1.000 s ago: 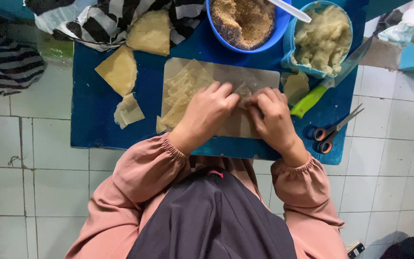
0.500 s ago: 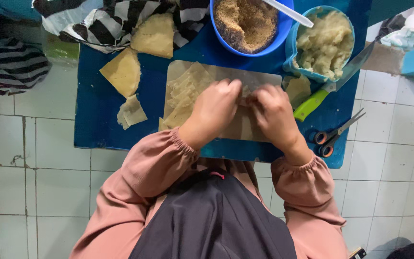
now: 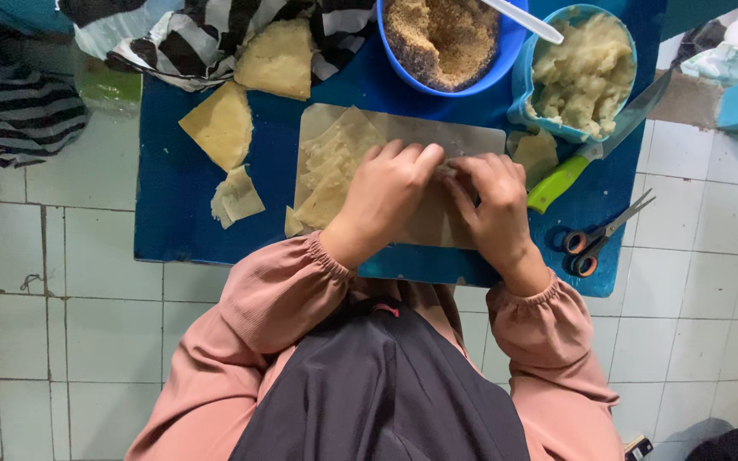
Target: The person sits on the floor at a low blue table and folds thin pastry wrapper sheets into triangular parcels one at a time, stacking the folded pieces on a cutting board. They occasionally scoop filling from a bowl with a spoon and handle the dough-like filling while continuing to fold wrappers.
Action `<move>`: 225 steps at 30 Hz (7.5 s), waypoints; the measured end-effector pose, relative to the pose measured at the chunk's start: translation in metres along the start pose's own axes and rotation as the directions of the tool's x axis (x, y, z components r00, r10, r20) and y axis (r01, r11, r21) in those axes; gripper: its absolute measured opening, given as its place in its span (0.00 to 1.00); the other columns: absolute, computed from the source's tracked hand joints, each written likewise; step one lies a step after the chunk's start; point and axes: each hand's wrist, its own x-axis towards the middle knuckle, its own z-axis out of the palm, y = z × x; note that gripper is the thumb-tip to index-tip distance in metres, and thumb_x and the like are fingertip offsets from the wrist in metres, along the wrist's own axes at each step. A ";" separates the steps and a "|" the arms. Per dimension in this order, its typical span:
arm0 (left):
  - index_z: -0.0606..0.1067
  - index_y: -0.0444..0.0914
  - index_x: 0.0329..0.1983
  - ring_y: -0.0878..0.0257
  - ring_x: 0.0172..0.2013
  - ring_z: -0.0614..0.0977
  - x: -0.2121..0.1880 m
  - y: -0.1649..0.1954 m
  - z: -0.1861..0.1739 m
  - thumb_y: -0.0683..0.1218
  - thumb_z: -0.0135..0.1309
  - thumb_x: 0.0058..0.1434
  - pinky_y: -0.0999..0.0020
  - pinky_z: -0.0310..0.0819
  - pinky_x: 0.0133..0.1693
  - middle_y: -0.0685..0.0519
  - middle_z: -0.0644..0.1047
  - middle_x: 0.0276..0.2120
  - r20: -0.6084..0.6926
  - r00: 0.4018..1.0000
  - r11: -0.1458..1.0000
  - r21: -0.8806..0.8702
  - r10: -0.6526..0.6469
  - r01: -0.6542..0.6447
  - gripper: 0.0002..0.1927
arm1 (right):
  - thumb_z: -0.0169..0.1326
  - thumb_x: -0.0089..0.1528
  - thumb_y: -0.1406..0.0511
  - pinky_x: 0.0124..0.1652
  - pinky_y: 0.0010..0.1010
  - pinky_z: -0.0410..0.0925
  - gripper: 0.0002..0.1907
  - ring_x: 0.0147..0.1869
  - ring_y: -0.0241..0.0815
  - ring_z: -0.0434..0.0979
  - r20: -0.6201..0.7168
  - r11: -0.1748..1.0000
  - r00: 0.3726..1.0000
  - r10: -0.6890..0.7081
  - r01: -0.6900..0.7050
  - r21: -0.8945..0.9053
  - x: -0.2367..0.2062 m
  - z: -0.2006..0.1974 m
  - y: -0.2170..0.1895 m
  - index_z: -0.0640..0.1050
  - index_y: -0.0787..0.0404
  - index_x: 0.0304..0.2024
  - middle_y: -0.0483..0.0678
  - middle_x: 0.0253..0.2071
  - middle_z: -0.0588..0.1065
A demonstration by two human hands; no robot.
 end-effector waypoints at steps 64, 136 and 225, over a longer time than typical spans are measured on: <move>0.71 0.36 0.66 0.50 0.57 0.81 -0.015 0.044 -0.029 0.41 0.52 0.73 0.62 0.77 0.57 0.46 0.76 0.58 0.141 0.986 0.667 -0.727 -0.088 0.164 0.19 | 0.57 0.70 0.71 0.45 0.29 0.69 0.04 0.44 0.40 0.77 -0.145 0.850 0.893 0.425 -0.339 0.402 -0.009 -0.077 0.029 0.76 0.67 0.45 0.52 0.42 0.77; 0.70 0.34 0.57 0.70 0.41 0.81 -0.027 0.028 -0.003 0.43 0.52 0.71 0.72 0.80 0.40 0.53 0.78 0.43 0.537 0.835 -0.079 -0.844 -0.121 0.531 0.13 | 0.54 0.66 0.71 0.57 0.29 0.71 0.18 0.57 0.40 0.78 0.285 0.226 0.840 0.463 -0.422 0.878 -0.046 -0.020 -0.016 0.74 0.66 0.60 0.52 0.55 0.77; 0.76 0.39 0.50 0.58 0.50 0.78 -0.024 0.026 -0.017 0.42 0.54 0.59 0.63 0.70 0.52 0.53 0.76 0.48 -0.048 0.991 0.991 0.055 0.127 -0.124 0.15 | 0.66 0.65 0.69 0.62 0.38 0.63 0.12 0.62 0.47 0.70 -0.069 0.996 0.996 0.060 -0.065 -0.067 0.001 -0.093 0.052 0.74 0.64 0.45 0.52 0.55 0.71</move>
